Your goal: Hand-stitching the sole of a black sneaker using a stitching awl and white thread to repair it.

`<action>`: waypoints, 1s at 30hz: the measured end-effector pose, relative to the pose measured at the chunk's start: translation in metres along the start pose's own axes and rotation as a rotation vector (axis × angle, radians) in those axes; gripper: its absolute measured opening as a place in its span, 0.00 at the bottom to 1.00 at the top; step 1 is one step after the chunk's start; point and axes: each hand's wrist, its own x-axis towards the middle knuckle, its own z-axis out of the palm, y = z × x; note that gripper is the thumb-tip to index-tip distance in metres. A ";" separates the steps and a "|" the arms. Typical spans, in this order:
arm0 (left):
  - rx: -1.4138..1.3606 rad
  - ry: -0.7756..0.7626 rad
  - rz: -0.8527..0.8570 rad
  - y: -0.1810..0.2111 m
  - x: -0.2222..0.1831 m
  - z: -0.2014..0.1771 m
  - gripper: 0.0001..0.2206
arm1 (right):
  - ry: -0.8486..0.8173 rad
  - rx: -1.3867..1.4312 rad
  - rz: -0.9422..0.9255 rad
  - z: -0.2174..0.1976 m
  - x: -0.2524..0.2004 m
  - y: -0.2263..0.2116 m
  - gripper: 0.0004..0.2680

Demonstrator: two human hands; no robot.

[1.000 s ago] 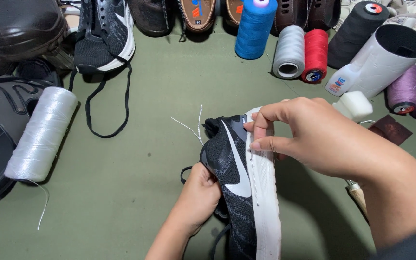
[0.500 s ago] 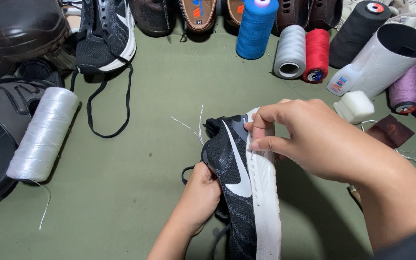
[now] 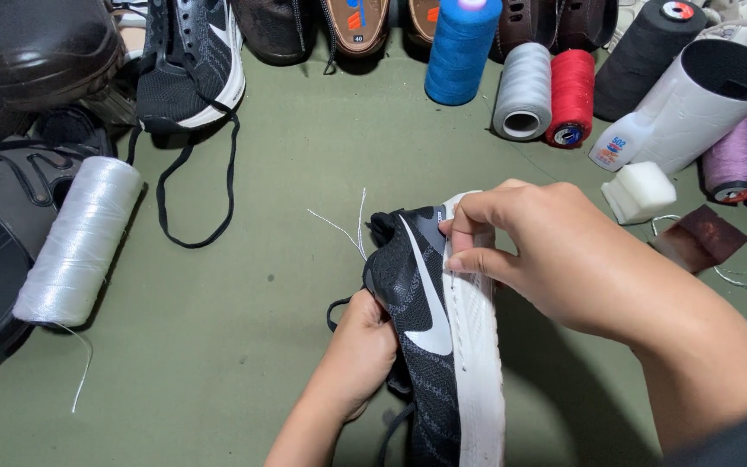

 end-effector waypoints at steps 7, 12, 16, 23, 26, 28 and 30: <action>0.006 0.002 -0.011 0.005 0.002 0.002 0.11 | 0.026 0.046 -0.053 0.004 0.000 0.004 0.06; 0.000 0.008 -0.014 0.008 0.001 0.003 0.11 | 0.042 0.065 -0.067 0.009 0.000 0.006 0.07; 0.001 0.009 -0.016 0.011 -0.002 0.003 0.11 | 0.019 0.071 -0.040 0.011 -0.001 0.007 0.06; -0.002 0.013 -0.034 0.011 -0.006 0.000 0.11 | 0.037 0.065 -0.065 0.014 -0.001 0.009 0.06; -0.003 0.015 -0.046 0.010 -0.006 0.000 0.11 | 0.037 0.073 -0.074 0.013 -0.002 0.008 0.06; -0.003 0.016 -0.053 0.010 -0.005 -0.001 0.11 | 0.038 0.073 -0.077 0.013 -0.002 0.008 0.06; -0.004 0.019 -0.063 0.009 -0.005 -0.001 0.11 | 0.046 0.046 -0.102 0.013 -0.002 0.009 0.07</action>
